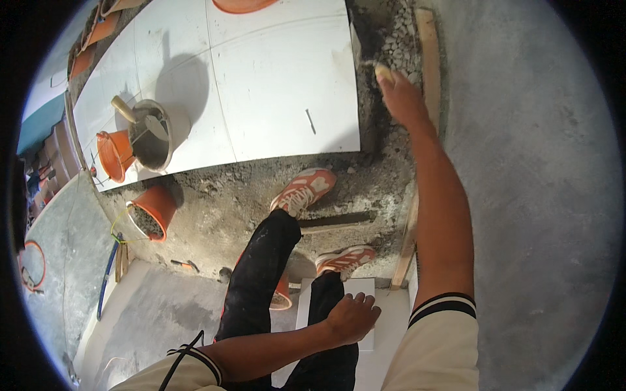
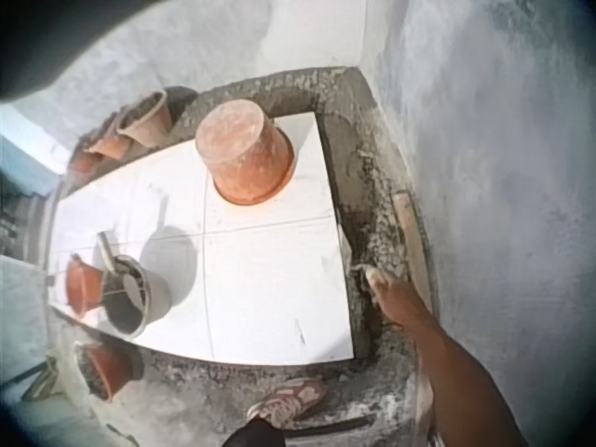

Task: The person installs white ceramic floor tiles in a room under construction. They use a spirit level to check alignment, a hammer to tap tiles into place, and a trowel to spread cement mortar. The person also uses a string line for alignment and handles buckets of mortar.

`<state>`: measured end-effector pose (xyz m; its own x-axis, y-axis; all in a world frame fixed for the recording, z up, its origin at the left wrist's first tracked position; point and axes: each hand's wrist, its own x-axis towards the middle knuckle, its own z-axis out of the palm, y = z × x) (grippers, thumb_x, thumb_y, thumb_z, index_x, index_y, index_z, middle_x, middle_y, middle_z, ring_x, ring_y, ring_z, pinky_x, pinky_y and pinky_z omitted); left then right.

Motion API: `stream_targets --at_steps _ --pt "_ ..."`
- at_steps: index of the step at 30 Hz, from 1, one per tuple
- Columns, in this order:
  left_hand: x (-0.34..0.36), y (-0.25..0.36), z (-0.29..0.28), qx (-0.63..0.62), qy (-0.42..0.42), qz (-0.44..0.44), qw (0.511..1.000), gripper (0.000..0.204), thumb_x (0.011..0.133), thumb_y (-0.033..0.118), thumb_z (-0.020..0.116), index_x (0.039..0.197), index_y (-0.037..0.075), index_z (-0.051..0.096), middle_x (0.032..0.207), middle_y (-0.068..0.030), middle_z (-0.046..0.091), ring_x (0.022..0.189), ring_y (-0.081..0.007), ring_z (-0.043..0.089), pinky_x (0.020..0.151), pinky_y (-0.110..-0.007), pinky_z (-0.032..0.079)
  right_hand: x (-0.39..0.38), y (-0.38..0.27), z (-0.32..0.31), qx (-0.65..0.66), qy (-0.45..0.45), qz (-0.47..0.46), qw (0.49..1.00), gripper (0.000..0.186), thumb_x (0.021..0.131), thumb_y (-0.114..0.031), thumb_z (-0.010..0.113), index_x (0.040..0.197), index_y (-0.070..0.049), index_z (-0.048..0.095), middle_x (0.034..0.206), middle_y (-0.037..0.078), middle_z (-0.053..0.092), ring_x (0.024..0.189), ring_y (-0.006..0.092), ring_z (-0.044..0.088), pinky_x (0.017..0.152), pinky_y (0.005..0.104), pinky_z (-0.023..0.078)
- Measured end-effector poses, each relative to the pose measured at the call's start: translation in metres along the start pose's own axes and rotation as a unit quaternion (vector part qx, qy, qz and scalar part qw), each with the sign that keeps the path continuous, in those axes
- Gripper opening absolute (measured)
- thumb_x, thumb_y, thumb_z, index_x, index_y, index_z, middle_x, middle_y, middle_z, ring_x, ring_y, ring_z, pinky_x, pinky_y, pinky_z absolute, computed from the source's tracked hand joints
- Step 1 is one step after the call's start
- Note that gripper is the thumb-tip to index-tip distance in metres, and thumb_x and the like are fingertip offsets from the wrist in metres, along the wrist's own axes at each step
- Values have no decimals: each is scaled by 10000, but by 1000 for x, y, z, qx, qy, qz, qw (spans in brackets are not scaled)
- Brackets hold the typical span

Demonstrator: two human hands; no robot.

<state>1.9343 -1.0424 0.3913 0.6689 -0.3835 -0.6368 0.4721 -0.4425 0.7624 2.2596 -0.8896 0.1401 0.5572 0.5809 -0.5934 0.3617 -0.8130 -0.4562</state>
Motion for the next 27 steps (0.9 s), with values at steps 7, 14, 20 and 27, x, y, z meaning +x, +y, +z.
stream_targets --at_steps 7,14,20,27 --pt "-4 5 12 28 -23 -2 999 232 895 257 685 1017 60 689 986 -119 632 973 -273 647 727 -411 529 -76 28 42 17 -45 51 997 715 1051 -567 452 1525 -32 453 1379 280 609 1271 432 604 1054 488 482" --pt "-3 6 40 34 2 5 999 231 885 263 695 1004 65 697 1003 -126 645 978 -279 645 745 -416 527 -97 39 37 12 -49 64 997 731 1042 -581 465 1533 -41 448 1440 263 570 1339 421 551 1094 489 452" --pt "-5 3 46 44 -24 1 999 237 881 265 707 998 58 703 1011 -126 648 991 -280 645 759 -419 527 -118 48 35 24 -48 75 996 733 1039 -572 477 1538 -37 440 1422 269 581 1327 420 562 1089 482 453" --pt "-9 4 58 50 -21 15 998 230 877 273 717 989 73 710 1012 -113 652 975 -272 650 740 -409 521 -139 66 58 30 -39 70 996 665 1051 -521 480 1530 -60 453 1314 281 644 1207 452 634 1026 518 495"
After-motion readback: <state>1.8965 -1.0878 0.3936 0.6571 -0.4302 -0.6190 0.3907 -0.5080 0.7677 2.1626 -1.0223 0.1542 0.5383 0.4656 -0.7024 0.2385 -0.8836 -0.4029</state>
